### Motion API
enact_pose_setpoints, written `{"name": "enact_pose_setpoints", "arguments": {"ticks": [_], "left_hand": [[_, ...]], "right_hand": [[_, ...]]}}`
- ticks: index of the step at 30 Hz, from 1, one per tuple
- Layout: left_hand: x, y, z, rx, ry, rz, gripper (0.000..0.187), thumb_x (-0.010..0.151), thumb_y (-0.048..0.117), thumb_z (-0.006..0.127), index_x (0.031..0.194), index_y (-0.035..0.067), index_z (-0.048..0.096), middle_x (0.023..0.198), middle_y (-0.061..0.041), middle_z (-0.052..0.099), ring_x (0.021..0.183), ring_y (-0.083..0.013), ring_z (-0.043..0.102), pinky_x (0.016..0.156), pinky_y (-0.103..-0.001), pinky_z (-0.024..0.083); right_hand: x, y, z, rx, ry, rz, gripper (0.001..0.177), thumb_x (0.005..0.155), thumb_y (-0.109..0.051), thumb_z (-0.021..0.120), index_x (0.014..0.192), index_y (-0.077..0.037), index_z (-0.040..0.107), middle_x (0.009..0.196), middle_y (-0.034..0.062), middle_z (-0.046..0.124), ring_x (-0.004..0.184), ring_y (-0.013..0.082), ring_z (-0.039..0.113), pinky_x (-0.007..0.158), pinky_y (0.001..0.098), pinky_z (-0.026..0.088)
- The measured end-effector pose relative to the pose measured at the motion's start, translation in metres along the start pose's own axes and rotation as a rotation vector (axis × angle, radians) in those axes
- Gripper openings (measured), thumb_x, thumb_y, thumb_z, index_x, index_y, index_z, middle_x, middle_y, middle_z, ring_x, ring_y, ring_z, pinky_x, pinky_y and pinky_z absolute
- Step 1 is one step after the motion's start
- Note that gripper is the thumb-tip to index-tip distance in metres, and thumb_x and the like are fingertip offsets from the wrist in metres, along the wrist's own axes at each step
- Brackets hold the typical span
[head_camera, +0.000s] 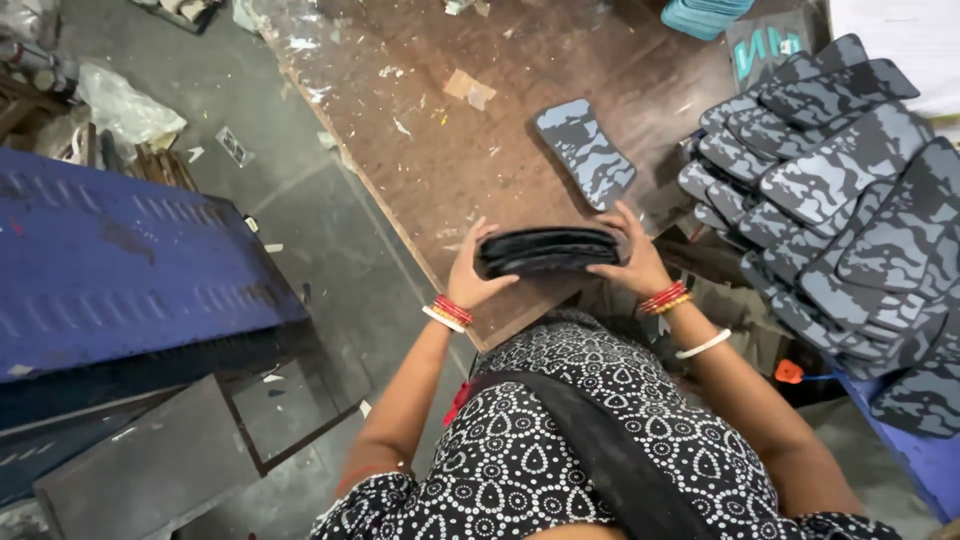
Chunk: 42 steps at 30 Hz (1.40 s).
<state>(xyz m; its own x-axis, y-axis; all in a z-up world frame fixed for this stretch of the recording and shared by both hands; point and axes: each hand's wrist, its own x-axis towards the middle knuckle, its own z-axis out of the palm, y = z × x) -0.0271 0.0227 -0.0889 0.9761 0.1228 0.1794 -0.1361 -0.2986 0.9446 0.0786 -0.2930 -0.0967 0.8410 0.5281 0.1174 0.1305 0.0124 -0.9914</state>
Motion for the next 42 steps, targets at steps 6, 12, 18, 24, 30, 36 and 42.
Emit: {"name": "enact_pose_setpoints", "arguments": {"ticks": [6, 12, 18, 24, 30, 36, 42], "left_hand": [[0.012, -0.031, 0.033, 0.217, -0.052, -0.091, 0.097, 0.078, 0.025, 0.093, 0.161, 0.014, 0.042, 0.15, -0.016, 0.06, 0.138, -0.0343, 0.06, 0.115, -0.043, 0.049], [0.039, 0.028, -0.007, 0.208, -0.068, 0.113, 0.115, 0.074, 0.026, 0.095, 0.164, 0.015, 0.025, 0.145, -0.015, 0.057, 0.133, -0.0329, 0.058, 0.115, -0.043, 0.046], [0.059, 0.07, 0.002, 0.423, -0.332, 0.244, 0.113, 0.067, 0.023, 0.092, 0.159, 0.019, 0.027, 0.139, -0.022, 0.057, 0.121, -0.0425, 0.058, 0.102, -0.049, 0.049], [0.071, 0.136, 0.013, 0.948, -0.563, -0.081, 0.083, 0.104, 0.016, 0.063, 0.172, 0.037, 0.021, 0.116, -0.013, 0.066, 0.104, -0.0354, 0.067, 0.094, -0.05, 0.053], [0.064, 0.099, 0.036, 0.882, -0.267, 0.519, 0.121, 0.053, 0.038, 0.085, 0.156, 0.024, 0.024, 0.124, -0.02, 0.065, 0.109, -0.0411, 0.063, 0.092, -0.056, 0.043], [0.09, 0.088, 0.034, 1.169, -0.542, 0.149, 0.112, 0.071, 0.024, 0.086, 0.166, 0.021, 0.028, 0.116, -0.015, 0.068, 0.106, -0.0356, 0.064, 0.096, -0.053, 0.044], [0.066, 0.152, 0.019, 1.209, -0.47, 0.219, 0.103, 0.072, 0.023, 0.084, 0.162, 0.022, 0.035, 0.118, -0.011, 0.069, 0.108, -0.033, 0.064, 0.093, -0.053, 0.043]], "right_hand": [[0.017, 0.018, 0.027, -0.391, 0.245, 0.157, 0.1, 0.07, -0.013, 0.094, 0.156, -0.009, 0.044, 0.147, 0.0125, 0.06, 0.138, 0.0254, 0.058, 0.119, 0.0399, 0.046], [0.011, -0.001, -0.001, -0.34, 0.191, -0.093, 0.106, 0.07, -0.015, 0.096, 0.157, -0.006, 0.036, 0.149, 0.0191, 0.054, 0.139, 0.0318, 0.053, 0.117, 0.0425, 0.042], [0.037, -0.074, 0.004, -0.733, -0.099, -0.036, 0.102, 0.068, -0.017, 0.094, 0.156, -0.009, 0.043, 0.137, 0.0166, 0.065, 0.121, 0.0353, 0.065, 0.103, 0.0427, 0.052], [0.043, -0.125, 0.023, -1.083, -0.23, -0.047, 0.095, 0.072, -0.032, 0.09, 0.156, -0.02, 0.046, 0.111, 0.0117, 0.069, 0.099, 0.0353, 0.068, 0.082, 0.0477, 0.055], [0.031, -0.062, 0.016, -1.034, -0.091, -0.369, 0.067, 0.086, -0.014, 0.073, 0.149, -0.018, 0.051, 0.125, 0.0126, 0.067, 0.103, 0.0343, 0.068, 0.087, 0.0427, 0.057], [0.042, -0.078, 0.024, -1.056, -0.221, -0.188, 0.062, 0.08, -0.01, 0.063, 0.141, -0.016, 0.055, 0.116, 0.0133, 0.066, 0.1, 0.0357, 0.067, 0.079, 0.0453, 0.057], [0.021, -0.119, 0.032, -0.921, -0.02, -0.423, 0.063, 0.084, -0.008, 0.061, 0.145, -0.018, 0.051, 0.131, 0.0104, 0.063, 0.117, 0.0331, 0.062, 0.094, 0.0422, 0.055]]}}
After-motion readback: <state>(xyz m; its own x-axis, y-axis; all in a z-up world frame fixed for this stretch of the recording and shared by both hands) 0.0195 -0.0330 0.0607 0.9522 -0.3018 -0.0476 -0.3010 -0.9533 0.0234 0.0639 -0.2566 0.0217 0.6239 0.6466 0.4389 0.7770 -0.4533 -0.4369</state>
